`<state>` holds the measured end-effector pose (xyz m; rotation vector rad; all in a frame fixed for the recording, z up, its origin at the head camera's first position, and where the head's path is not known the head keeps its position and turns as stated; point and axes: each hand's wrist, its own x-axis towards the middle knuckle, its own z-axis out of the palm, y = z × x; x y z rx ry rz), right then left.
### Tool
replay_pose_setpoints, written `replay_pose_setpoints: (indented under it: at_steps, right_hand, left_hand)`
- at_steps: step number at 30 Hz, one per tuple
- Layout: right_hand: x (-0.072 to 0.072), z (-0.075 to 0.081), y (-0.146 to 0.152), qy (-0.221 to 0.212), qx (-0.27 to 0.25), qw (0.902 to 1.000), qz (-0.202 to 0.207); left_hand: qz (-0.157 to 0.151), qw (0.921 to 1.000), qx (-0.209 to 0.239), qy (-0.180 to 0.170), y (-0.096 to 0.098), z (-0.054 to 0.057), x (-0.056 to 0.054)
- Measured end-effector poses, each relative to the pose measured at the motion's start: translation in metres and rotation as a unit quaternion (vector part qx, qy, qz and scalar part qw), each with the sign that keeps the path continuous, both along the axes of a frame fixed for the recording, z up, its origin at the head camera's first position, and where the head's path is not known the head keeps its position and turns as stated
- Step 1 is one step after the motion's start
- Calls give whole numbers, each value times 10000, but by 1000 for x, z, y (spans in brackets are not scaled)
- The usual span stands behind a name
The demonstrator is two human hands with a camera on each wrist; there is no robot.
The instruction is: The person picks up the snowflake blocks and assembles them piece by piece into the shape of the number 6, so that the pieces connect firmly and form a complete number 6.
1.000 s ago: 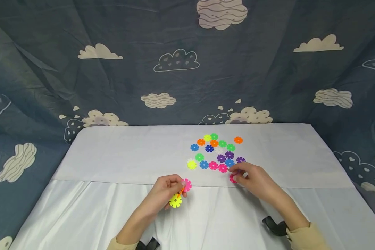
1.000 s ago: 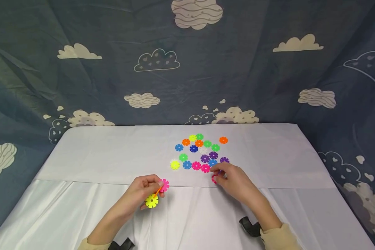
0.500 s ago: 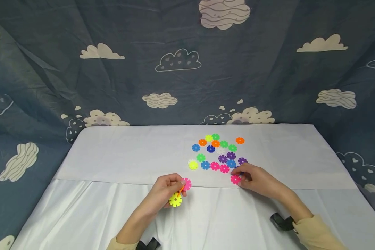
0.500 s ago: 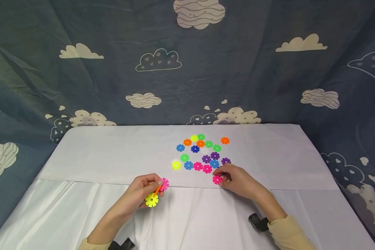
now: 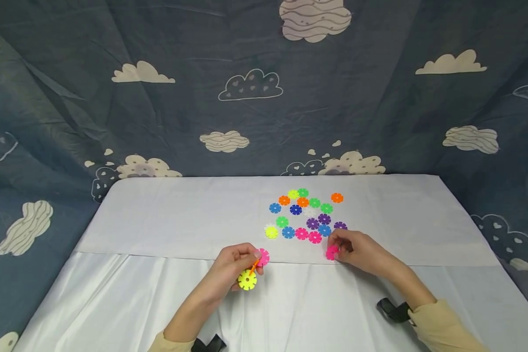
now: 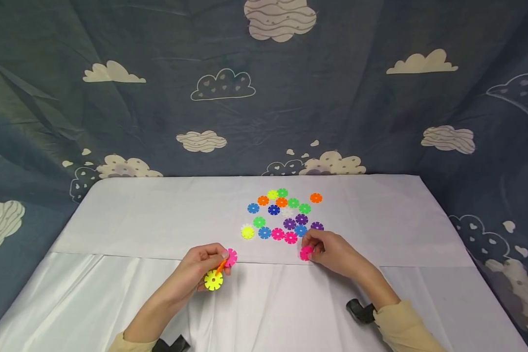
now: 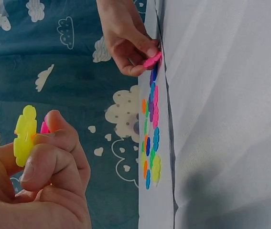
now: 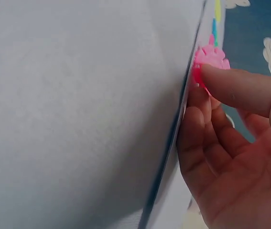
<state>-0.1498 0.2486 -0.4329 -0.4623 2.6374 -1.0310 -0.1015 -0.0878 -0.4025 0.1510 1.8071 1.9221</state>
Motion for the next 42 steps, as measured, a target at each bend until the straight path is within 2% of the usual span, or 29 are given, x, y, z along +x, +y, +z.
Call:
replay_pose_setpoints:
  at_steps: [5, 10, 15, 21, 28, 35, 42]
  right_hand:
    - [-1, -3, 5, -120, -387, 9991, -91]
    - [6, 3, 0, -97, -452, 9979, -450]
    - [21, 20, -11, -94, -835, 9919, -948]
    - [44, 39, -30, 37, -1677, 9797, -1099]
    - [64, 55, -59, 59, -1724, 9739, -1472]
    - [75, 56, -82, 14, -2171, 9679, -1267]
    - [81, 54, -98, -190, -2569, 9530, -1595]
  left_hand:
    - [-2, 9999, 101, -42, 1, 1, 1]
    - [24, 9999, 124, -48, 2, 1, 1]
    - [-12, 9998, 216, -54, 5, 3, 1]
    - [-7, 9998, 187, -41, 7, 5, 2]
    - [-90, 9997, 230, -63, 9, 5, 6]
    - [-70, 9993, 319, -188, 12, 8, 12]
    - [-327, 9978, 510, -280, 16, 6, 15]
